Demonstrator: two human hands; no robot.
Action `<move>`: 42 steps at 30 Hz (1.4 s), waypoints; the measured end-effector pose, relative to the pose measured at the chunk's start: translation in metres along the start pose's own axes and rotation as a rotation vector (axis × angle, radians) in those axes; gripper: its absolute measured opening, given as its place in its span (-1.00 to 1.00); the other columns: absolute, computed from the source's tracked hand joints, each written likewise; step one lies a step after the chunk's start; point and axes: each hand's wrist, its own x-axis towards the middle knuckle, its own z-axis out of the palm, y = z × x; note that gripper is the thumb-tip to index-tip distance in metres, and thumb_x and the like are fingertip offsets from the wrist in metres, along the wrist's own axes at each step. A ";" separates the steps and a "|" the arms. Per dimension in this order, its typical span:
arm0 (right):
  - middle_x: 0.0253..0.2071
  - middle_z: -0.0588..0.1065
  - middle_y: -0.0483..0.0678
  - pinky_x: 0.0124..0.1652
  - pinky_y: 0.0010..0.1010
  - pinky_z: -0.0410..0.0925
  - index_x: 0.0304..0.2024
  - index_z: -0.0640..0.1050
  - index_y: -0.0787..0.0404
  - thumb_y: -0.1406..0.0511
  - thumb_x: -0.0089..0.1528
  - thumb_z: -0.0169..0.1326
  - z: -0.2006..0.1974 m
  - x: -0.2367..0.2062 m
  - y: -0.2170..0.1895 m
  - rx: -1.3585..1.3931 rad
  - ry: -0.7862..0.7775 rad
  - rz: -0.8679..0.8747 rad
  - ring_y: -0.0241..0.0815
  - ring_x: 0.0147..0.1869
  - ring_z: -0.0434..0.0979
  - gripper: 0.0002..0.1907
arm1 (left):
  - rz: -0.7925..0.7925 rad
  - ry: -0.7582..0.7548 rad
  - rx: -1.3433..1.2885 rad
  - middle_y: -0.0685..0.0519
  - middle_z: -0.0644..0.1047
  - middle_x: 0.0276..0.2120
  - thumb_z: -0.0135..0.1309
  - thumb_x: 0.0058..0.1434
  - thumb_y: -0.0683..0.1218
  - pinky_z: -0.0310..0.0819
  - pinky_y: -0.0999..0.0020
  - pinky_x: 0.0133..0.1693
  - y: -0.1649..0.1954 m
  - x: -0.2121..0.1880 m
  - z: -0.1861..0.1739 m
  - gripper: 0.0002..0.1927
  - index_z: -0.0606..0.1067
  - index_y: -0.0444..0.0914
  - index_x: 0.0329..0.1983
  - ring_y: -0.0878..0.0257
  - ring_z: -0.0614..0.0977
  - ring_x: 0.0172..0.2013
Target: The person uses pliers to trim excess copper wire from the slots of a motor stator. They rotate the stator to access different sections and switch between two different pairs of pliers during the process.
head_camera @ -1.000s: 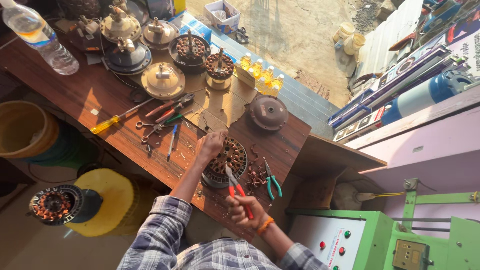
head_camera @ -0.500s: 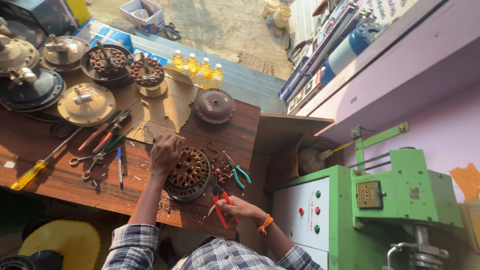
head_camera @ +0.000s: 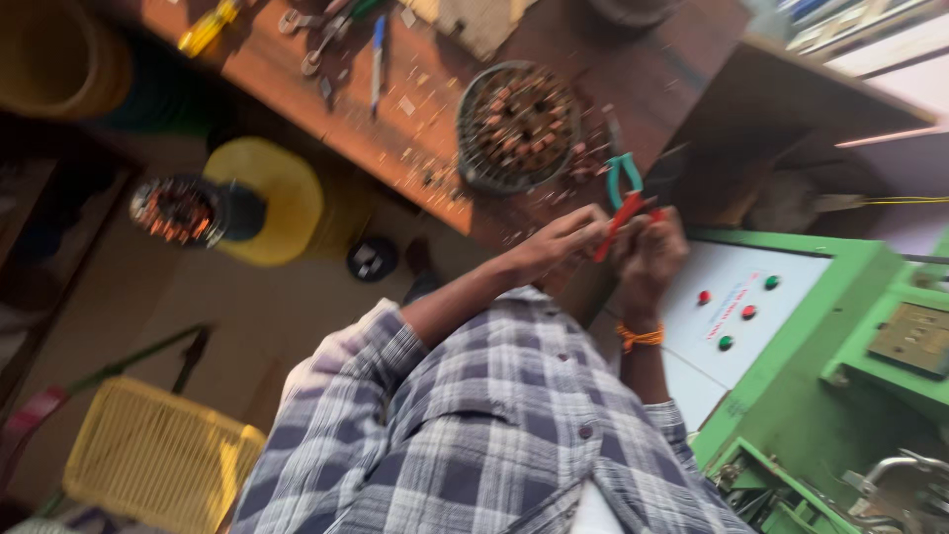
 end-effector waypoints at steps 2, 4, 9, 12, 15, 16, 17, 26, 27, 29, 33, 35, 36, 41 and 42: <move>-0.47 0.28 -0.27 -0.50 -0.67 0.09 -0.03 0.43 0.19 0.18 0.51 -0.07 -0.002 0.003 -0.010 0.169 0.086 0.074 -0.53 -0.48 0.22 -0.79 | -0.005 -0.050 -0.178 0.16 0.45 -0.12 -0.15 0.51 0.18 0.44 0.42 0.02 -0.003 0.002 0.012 -0.64 0.32 -0.17 0.12 0.42 0.52 -0.07; -0.40 0.33 -0.26 -0.40 -0.65 0.16 0.11 0.52 0.27 0.16 0.58 -0.13 -0.001 0.004 -0.018 0.003 0.102 -0.036 -0.53 -0.40 0.26 -0.66 | -0.024 -0.054 -0.212 0.17 0.47 -0.11 -0.22 0.46 0.20 0.46 0.43 0.03 -0.004 0.004 0.022 -0.56 0.26 -0.13 0.24 0.43 0.53 -0.06; -0.23 0.50 -0.20 -0.23 -0.55 0.31 0.08 0.54 0.37 0.16 0.60 -0.09 0.015 0.005 -0.018 -0.302 -0.006 -0.198 -0.45 -0.24 0.44 -0.63 | 0.102 0.134 -0.102 0.19 0.31 -0.43 -0.23 0.57 0.24 0.19 0.42 -0.39 -0.017 0.006 0.043 -0.49 0.32 -0.21 0.30 0.40 0.33 -0.45; -0.45 0.31 -0.25 -0.38 -0.55 0.11 0.06 0.57 0.36 0.17 0.54 -0.05 0.017 0.009 -0.014 -0.115 0.004 0.011 -0.45 -0.40 0.21 -0.64 | 0.197 0.409 0.270 0.17 0.42 -0.38 -0.26 0.57 0.27 0.33 0.34 -0.31 -0.021 0.002 0.040 -0.46 0.46 -0.28 0.05 0.37 0.39 -0.35; -0.49 0.30 -0.30 -0.44 -0.57 0.11 0.14 0.58 0.31 0.16 0.50 -0.05 0.005 0.017 -0.016 -0.191 -0.119 0.136 -0.47 -0.45 0.23 -0.62 | 0.086 0.476 0.405 0.17 0.47 -0.48 -0.28 0.51 0.23 0.44 0.33 -0.35 0.000 -0.008 0.020 -0.46 0.49 -0.29 -0.13 0.36 0.49 -0.42; -0.47 0.33 -0.30 -0.42 -0.58 0.15 0.16 0.57 0.32 0.17 0.49 -0.04 0.001 0.020 -0.017 -0.252 -0.186 0.114 -0.49 -0.42 0.25 -0.62 | -0.025 0.403 0.468 0.13 0.45 -0.47 -0.26 0.56 0.22 0.42 0.28 -0.32 0.017 -0.010 0.004 -0.43 0.49 -0.33 -0.21 0.30 0.46 -0.41; -0.44 0.35 -0.30 -0.41 -0.60 0.18 0.19 0.55 0.33 0.18 0.49 -0.02 -0.001 0.021 -0.017 -0.313 -0.251 0.096 -0.50 -0.40 0.27 -0.61 | -0.140 0.328 0.529 0.09 0.43 -0.47 -0.24 0.61 0.21 0.41 0.22 -0.29 0.034 -0.019 -0.010 -0.39 0.50 -0.37 -0.29 0.25 0.43 -0.41; -0.52 0.28 -0.30 -0.52 -0.58 0.07 0.18 0.58 0.27 0.19 0.41 0.01 0.045 0.007 0.012 -0.066 -0.342 0.431 -0.50 -0.50 0.17 -0.62 | 0.525 0.512 1.303 -0.07 0.51 -0.04 0.26 0.33 0.01 0.42 0.13 0.10 0.155 -0.031 -0.064 -0.71 0.48 -0.22 -0.04 -0.02 0.55 0.07; -0.55 0.26 -0.31 -0.57 -0.58 0.02 0.17 0.57 0.25 0.19 0.40 0.01 0.048 0.008 0.014 -0.004 -0.325 0.513 -0.50 -0.55 0.14 -0.61 | 0.535 0.469 1.370 -0.04 0.52 0.00 0.28 0.34 0.03 0.41 0.14 0.13 0.166 -0.017 -0.073 -0.70 0.50 -0.19 -0.01 -0.01 0.54 0.11; -0.56 0.25 -0.31 -0.58 -0.57 0.03 0.17 0.57 0.27 0.18 0.40 0.01 0.052 0.011 0.016 -0.029 -0.313 0.511 -0.50 -0.56 0.14 -0.61 | 0.564 0.386 1.498 0.03 0.53 0.07 0.33 0.35 0.07 0.39 0.14 0.19 0.180 0.010 -0.086 -0.66 0.52 -0.12 0.05 0.01 0.52 0.19; -0.55 0.27 -0.32 -0.57 -0.59 0.07 0.20 0.54 0.29 0.19 0.41 0.02 0.056 0.013 0.022 -0.028 -0.324 0.464 -0.52 -0.54 0.17 -0.60 | 0.512 -0.016 1.690 -0.06 0.43 0.19 0.41 -0.07 0.08 0.22 -0.03 0.11 0.185 0.041 -0.105 -0.22 0.44 -0.13 0.25 -0.10 0.36 0.27; -0.57 0.23 -0.31 -0.59 -0.59 0.04 0.18 0.55 0.29 0.18 0.41 0.01 0.059 0.011 0.028 0.077 -0.344 0.506 -0.51 -0.57 0.14 -0.61 | 0.339 -0.121 1.752 -0.09 0.35 0.23 0.46 -0.25 0.12 0.17 -0.07 0.09 0.180 0.050 -0.114 -0.02 0.37 -0.12 0.31 -0.13 0.28 0.33; -0.58 0.22 -0.30 -0.60 -0.59 0.03 0.17 0.55 0.29 0.18 0.41 0.00 0.061 0.010 0.031 0.134 -0.348 0.530 -0.50 -0.59 0.13 -0.61 | 0.328 -0.127 1.737 -0.06 0.35 0.26 0.42 -0.09 0.13 0.19 -0.05 0.17 0.176 0.052 -0.121 -0.10 0.36 -0.11 0.35 -0.07 0.29 0.34; -0.54 0.26 -0.29 -0.60 -0.60 0.05 0.20 0.54 0.28 0.19 0.42 -0.01 0.064 0.006 0.041 0.088 -0.310 0.508 -0.51 -0.55 0.18 -0.61 | 0.455 -0.122 1.788 -0.11 0.35 0.27 0.30 0.32 0.22 0.20 -0.04 0.31 0.147 0.056 -0.148 -0.25 0.33 -0.14 0.46 -0.06 0.33 0.30; -0.54 0.27 -0.29 -0.61 -0.60 0.04 0.19 0.53 0.28 0.19 0.42 -0.01 0.064 0.006 0.040 0.100 -0.304 0.518 -0.51 -0.56 0.17 -0.61 | 0.492 -0.101 1.822 -0.12 0.34 0.27 0.28 0.29 0.24 0.20 -0.04 0.29 0.144 0.055 -0.150 -0.24 0.34 -0.14 0.44 -0.07 0.33 0.29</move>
